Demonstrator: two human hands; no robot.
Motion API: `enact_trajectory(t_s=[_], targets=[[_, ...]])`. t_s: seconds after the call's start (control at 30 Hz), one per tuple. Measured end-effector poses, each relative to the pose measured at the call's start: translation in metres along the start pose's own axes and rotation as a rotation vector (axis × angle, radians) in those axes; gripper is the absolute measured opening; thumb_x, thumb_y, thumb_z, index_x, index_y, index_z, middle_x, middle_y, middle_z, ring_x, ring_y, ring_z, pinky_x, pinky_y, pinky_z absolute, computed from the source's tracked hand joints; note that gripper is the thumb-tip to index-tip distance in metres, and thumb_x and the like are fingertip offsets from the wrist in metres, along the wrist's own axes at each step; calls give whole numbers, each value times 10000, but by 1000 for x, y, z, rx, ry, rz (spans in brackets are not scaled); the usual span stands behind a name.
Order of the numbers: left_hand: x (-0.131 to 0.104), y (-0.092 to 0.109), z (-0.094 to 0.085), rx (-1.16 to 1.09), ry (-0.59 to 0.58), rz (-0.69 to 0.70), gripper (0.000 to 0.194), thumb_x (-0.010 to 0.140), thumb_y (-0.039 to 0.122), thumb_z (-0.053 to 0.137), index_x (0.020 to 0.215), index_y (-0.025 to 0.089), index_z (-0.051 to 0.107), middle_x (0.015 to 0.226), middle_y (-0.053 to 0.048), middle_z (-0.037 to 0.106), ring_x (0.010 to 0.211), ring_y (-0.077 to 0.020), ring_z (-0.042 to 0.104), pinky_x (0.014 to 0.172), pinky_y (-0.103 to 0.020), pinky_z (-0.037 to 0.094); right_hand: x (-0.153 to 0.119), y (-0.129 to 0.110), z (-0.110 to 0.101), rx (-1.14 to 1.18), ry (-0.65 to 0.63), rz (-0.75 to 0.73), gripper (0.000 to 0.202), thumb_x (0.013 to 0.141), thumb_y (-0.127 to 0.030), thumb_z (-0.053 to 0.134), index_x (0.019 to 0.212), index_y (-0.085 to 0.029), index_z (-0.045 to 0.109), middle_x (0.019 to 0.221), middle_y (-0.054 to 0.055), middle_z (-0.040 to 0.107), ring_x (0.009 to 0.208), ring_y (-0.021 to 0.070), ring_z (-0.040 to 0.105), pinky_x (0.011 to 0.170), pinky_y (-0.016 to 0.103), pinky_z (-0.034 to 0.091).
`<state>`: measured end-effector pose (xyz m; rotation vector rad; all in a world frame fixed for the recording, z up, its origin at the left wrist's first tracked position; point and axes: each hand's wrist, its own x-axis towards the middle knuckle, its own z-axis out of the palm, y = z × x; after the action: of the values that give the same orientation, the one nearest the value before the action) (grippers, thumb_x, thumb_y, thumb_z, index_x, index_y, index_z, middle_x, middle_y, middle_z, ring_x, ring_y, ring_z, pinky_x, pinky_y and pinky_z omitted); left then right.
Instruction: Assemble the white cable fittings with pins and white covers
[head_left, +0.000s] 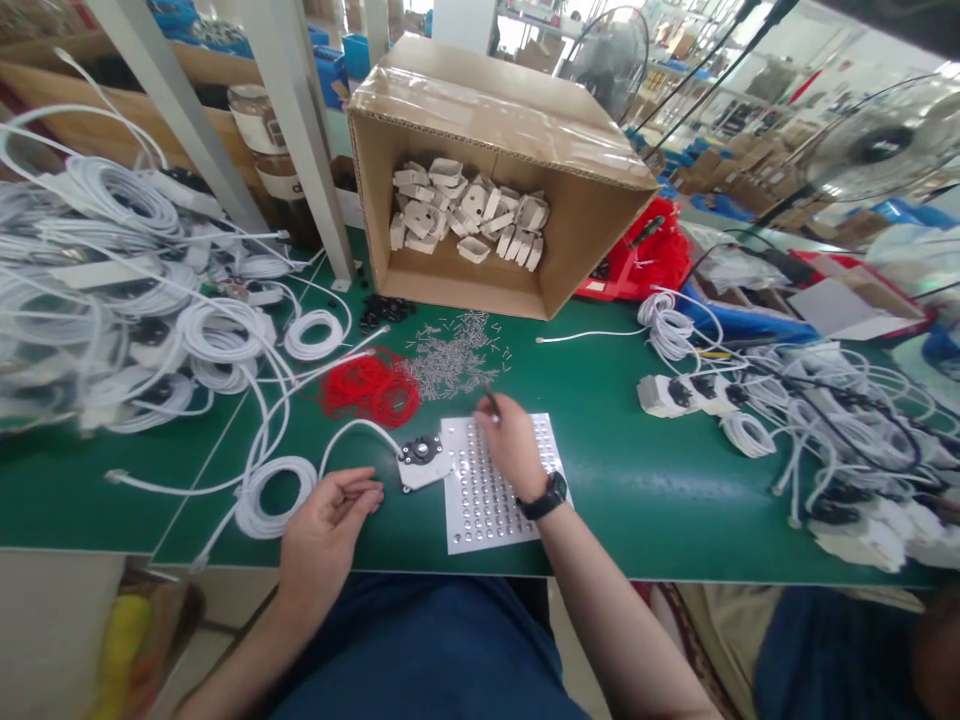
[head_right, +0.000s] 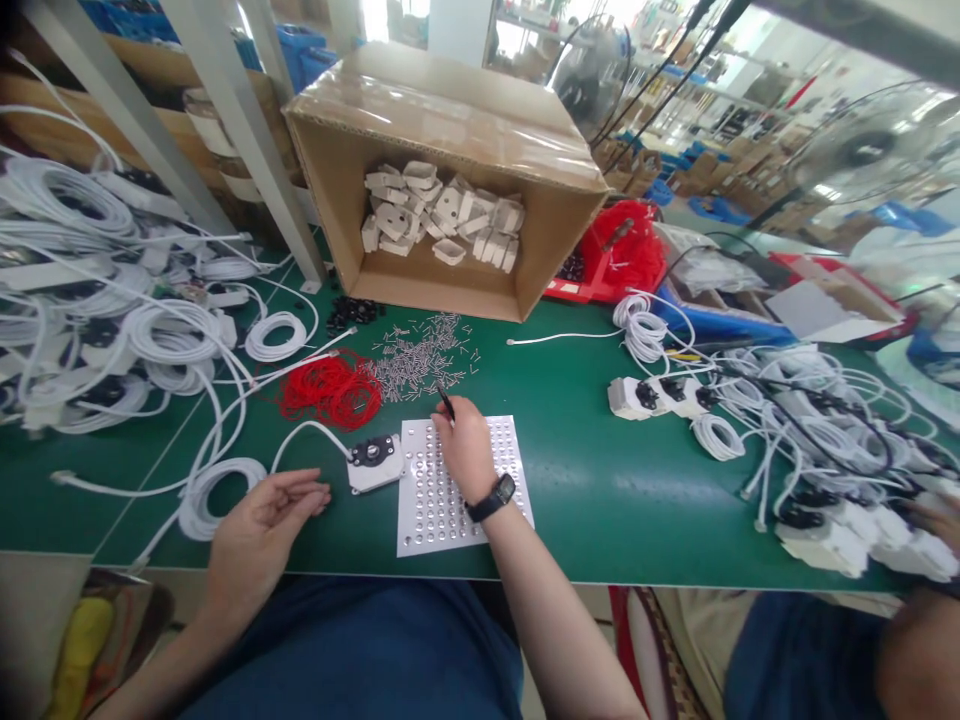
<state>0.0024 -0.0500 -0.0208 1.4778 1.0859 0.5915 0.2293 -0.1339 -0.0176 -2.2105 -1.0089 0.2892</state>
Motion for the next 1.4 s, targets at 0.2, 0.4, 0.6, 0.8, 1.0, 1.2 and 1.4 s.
enact_trajectory(t_s=[0.2,0.4,0.6,0.8,1.0,1.2,1.4], targets=[[1,-1,1,295,-116,470,75,717,297,663,703,244,715,734,-39,724,704,-205,669,722,-309,520,35,-12,12,-240,-189,-93,93,820,-207,604,913,-199,603,920,24,618,832,158,592,724,258,424],[6,-13,11,425,-179,638,131,802,260,581,779,234,708,772,-42,726,765,-193,672,765,-306,519,43,-28,22,-384,-280,-113,118,882,-192,507,972,-187,583,1058,88,576,824,185,615,674,282,433],[5,-16,11,444,-182,781,127,796,165,597,846,225,696,816,-40,721,797,-169,662,781,-269,502,21,-24,2,-192,-179,-67,123,884,-161,462,959,-163,559,912,56,636,781,169,606,673,267,424],[6,-17,16,479,-201,776,122,810,186,586,844,228,694,821,-44,717,798,-179,656,772,-285,499,-26,-18,-12,307,-117,131,160,749,-137,572,881,-171,655,832,21,684,754,162,606,706,276,437],[9,-12,18,476,-183,865,97,786,154,617,831,213,680,786,-35,712,748,-166,657,747,-252,500,-45,-17,3,522,-45,308,95,706,-224,637,763,-161,678,732,27,680,665,165,582,647,273,433],[10,-7,25,460,-106,967,84,815,141,590,785,187,653,732,-6,694,695,-129,646,696,-226,504,-49,-21,7,484,-43,295,91,703,-225,626,739,-157,673,626,-8,621,527,123,472,526,238,364],[11,-4,29,432,-87,722,210,811,322,606,649,188,605,655,16,653,600,-110,623,598,-196,491,-54,-23,10,338,9,181,50,749,-182,603,735,-182,651,655,-11,629,592,134,540,585,233,402]])
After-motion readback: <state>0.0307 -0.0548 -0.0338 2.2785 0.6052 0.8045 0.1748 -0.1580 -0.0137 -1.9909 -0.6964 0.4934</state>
